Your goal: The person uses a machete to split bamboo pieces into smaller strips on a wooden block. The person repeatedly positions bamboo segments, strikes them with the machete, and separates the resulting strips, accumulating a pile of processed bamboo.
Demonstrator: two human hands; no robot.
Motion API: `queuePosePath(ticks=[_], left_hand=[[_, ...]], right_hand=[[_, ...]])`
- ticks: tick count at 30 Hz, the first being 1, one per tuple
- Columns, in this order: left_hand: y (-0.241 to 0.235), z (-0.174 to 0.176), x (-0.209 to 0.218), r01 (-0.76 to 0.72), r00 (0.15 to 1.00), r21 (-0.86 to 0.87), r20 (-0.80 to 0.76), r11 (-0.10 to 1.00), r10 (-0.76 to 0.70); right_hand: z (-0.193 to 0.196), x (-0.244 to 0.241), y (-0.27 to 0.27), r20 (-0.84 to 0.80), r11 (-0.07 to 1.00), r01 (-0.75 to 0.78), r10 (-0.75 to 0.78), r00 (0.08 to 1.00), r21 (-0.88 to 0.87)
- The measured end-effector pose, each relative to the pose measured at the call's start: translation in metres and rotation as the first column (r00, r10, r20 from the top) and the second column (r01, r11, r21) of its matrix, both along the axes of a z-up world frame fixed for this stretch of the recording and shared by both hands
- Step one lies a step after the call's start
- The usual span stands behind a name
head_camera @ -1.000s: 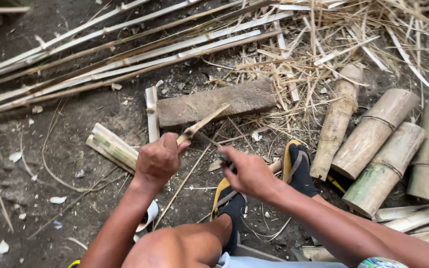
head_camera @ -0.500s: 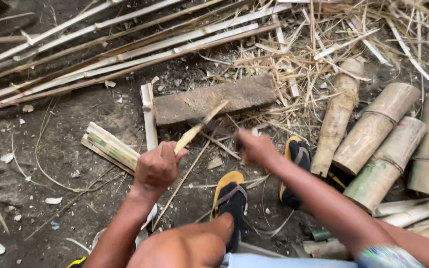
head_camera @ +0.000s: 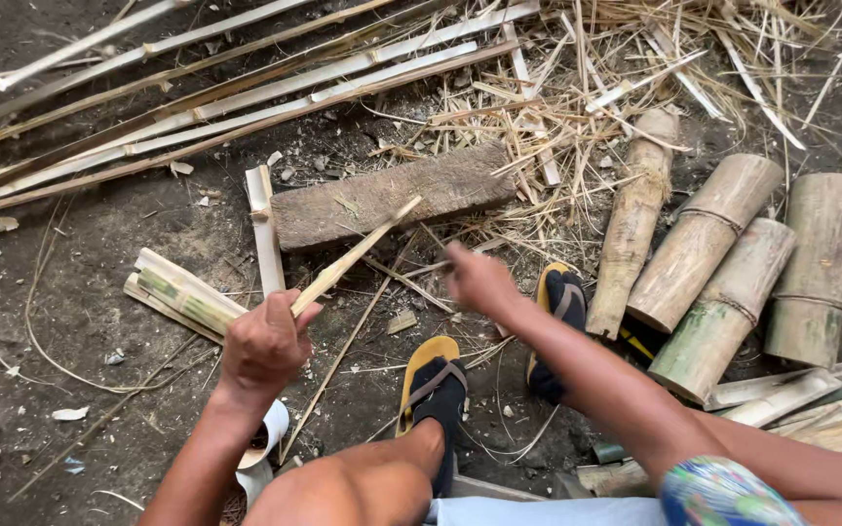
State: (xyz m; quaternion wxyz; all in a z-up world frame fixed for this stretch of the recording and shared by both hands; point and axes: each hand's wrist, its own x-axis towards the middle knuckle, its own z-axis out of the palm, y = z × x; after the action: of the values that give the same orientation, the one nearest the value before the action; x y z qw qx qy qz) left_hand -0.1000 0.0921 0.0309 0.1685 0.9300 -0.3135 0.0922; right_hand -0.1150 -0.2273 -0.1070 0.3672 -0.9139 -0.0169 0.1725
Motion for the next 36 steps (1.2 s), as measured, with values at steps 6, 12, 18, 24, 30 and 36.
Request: queuePosePath(ticks=[6, 12, 18, 24, 30, 36], left_hand=[[-0.012, 0.004, 0.001, -0.135, 0.991, -0.064, 0.015, 0.989, 0.136], [-0.024, 0.004, 0.012, -0.141, 0.981, -0.019, -0.138, 0.99, 0.137], [-0.025, 0.011, 0.011, -0.154, 0.988, -0.052, -0.029, 0.987, 0.152], [-0.036, 0.005, 0.024, -0.14, 0.988, -0.024, -0.07, 0.99, 0.138], [-0.016, 0.008, 0.041, -0.115, 0.984, -0.098, 0.126, 0.988, 0.127], [-0.049, -0.017, 0.069, -0.101, 0.994, -0.282, 0.019, 0.954, 0.111]], right_hand=[[0.012, 0.015, -0.006, -0.143, 0.995, 0.06, -0.071, 0.987, -0.082], [0.004, -0.02, 0.028, 0.254, 0.994, -0.076, 0.053, 0.966, 0.082], [-0.025, 0.019, -0.002, 0.168, 0.968, 0.137, -0.102, 0.981, -0.212], [0.006, -0.022, 0.021, 0.43, 0.979, -0.042, -0.05, 0.901, 0.202], [-0.017, 0.032, -0.01, -0.064, 0.962, 0.112, -0.132, 0.989, -0.248], [0.033, -0.008, 0.034, 0.174, 0.985, 0.065, -0.093, 0.98, 0.162]])
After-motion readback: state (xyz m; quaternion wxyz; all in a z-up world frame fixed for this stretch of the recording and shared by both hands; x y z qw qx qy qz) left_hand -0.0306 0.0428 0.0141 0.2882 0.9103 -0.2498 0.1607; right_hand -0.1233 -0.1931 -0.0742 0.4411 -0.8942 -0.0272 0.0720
